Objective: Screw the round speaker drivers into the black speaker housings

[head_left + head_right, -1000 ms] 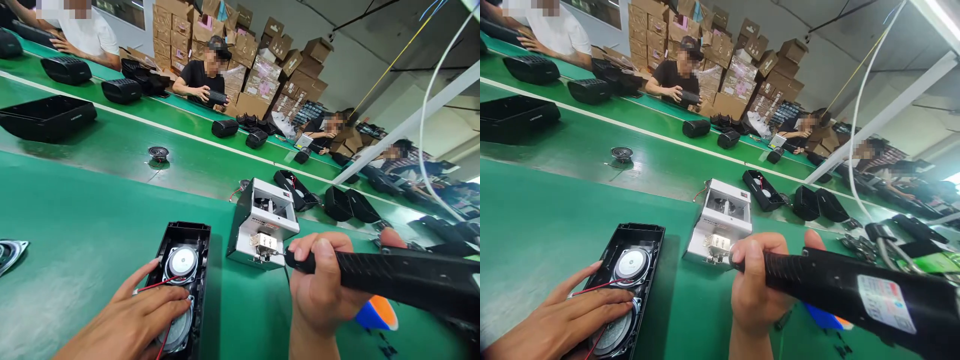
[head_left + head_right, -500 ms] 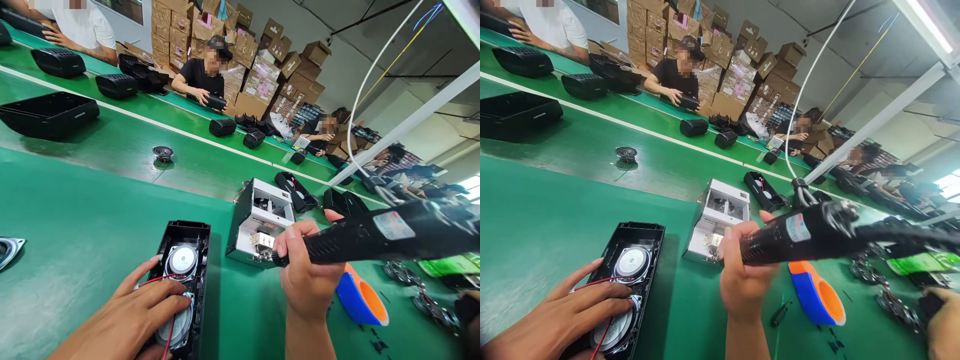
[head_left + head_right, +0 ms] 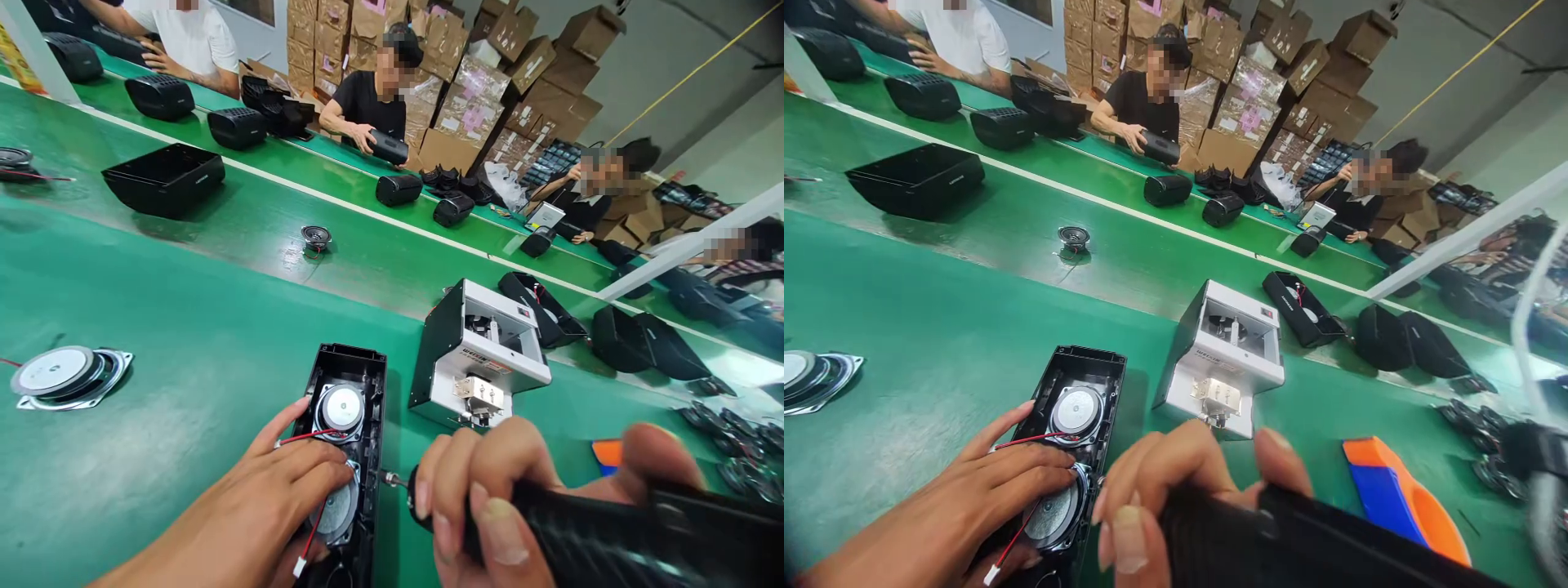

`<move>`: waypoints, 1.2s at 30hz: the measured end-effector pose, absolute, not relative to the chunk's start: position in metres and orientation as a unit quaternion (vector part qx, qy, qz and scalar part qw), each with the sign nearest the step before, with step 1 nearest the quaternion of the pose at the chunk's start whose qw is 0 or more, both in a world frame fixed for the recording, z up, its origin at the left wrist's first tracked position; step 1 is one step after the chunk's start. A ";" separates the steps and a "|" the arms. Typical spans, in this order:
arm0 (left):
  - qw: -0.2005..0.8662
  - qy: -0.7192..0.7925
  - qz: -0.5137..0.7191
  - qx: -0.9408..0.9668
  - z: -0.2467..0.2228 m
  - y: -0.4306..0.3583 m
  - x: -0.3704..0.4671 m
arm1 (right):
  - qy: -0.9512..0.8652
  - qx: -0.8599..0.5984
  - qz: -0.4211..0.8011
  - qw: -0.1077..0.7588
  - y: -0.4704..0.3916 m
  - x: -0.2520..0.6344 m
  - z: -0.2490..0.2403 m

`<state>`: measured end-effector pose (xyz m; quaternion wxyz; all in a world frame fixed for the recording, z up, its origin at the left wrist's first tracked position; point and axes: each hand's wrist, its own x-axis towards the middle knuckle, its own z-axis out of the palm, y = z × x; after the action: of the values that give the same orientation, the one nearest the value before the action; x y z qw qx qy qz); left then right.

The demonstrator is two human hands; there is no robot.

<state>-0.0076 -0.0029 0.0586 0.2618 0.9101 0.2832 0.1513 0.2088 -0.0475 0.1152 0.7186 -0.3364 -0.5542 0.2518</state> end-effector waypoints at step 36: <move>0.223 0.276 0.200 0.913 0.060 -0.013 -0.007 | -0.538 -0.411 0.248 0.693 -0.033 0.187 0.073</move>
<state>-0.0069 -0.0129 0.0596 0.2232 0.9134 0.2755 0.1999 0.1866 -0.0325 0.0733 0.6932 -0.4110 -0.5377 0.2480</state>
